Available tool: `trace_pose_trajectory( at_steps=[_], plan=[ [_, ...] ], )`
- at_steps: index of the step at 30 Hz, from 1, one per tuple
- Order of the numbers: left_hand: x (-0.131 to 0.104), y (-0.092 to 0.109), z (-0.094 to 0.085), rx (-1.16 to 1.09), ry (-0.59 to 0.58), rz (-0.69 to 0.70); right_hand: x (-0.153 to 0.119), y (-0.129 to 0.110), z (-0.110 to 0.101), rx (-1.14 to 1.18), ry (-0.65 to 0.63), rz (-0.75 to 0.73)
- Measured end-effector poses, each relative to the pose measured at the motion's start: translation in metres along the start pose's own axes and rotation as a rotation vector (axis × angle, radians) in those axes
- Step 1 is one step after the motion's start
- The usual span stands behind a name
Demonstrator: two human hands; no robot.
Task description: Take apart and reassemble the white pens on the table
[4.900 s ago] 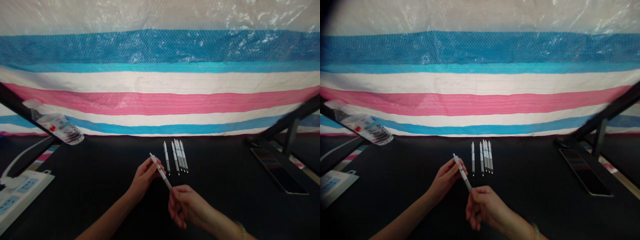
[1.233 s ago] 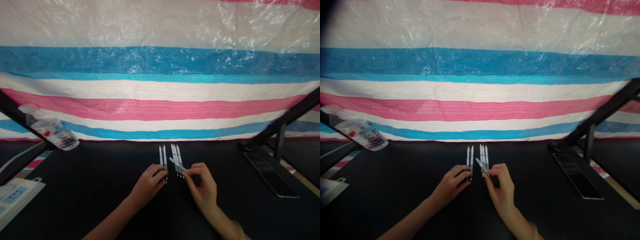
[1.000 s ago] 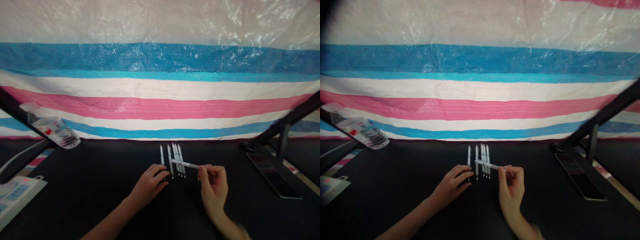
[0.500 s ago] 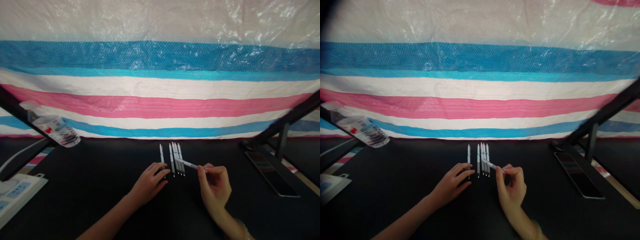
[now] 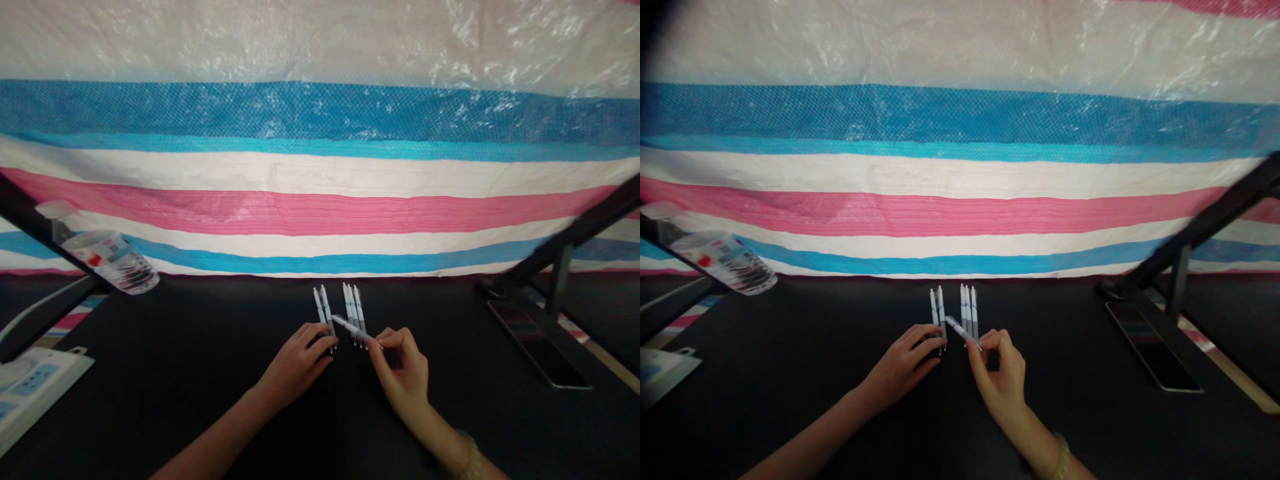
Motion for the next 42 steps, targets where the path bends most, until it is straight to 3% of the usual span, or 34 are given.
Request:
trace_pose_trajectory(
  at_steps=[6,17,27,31,34,36,38,42],
  plan=[
    [0.000,0.001,0.000,0.023,-0.007,0.015,-0.001,0.000,0.000,0.020,-0.016,-0.011],
    [0.003,0.007,-0.003,0.105,-0.126,-0.036,-0.002,-0.001,-0.002,0.100,0.019,0.056],
    [0.003,0.007,-0.005,0.109,-0.133,-0.027,0.011,0.002,-0.010,0.390,0.430,0.311],
    [0.004,0.008,-0.007,0.088,-0.134,-0.020,0.016,0.000,-0.011,0.540,0.516,0.354],
    [0.004,0.008,-0.008,0.046,-0.131,-0.033,0.017,-0.001,-0.011,0.604,0.511,0.425],
    [0.003,0.008,-0.007,-0.041,-0.094,-0.050,0.016,-0.001,-0.009,0.636,0.471,0.506],
    [0.001,0.008,-0.006,-0.203,0.014,-0.122,0.013,-0.002,-0.007,0.659,0.417,0.587],
    [-0.004,0.013,-0.008,-0.721,0.254,-0.406,0.000,-0.006,0.001,0.667,0.323,0.693]
  ],
)
Point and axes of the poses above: each hand's wrist, its own x-axis towards the middle knuckle, its own z-axis out of the palm, y = z × x, the point moved 1 cm from there along x, towards the middle knuckle, and after that the axes turned 1 degree about y, right-handed, at the moved point
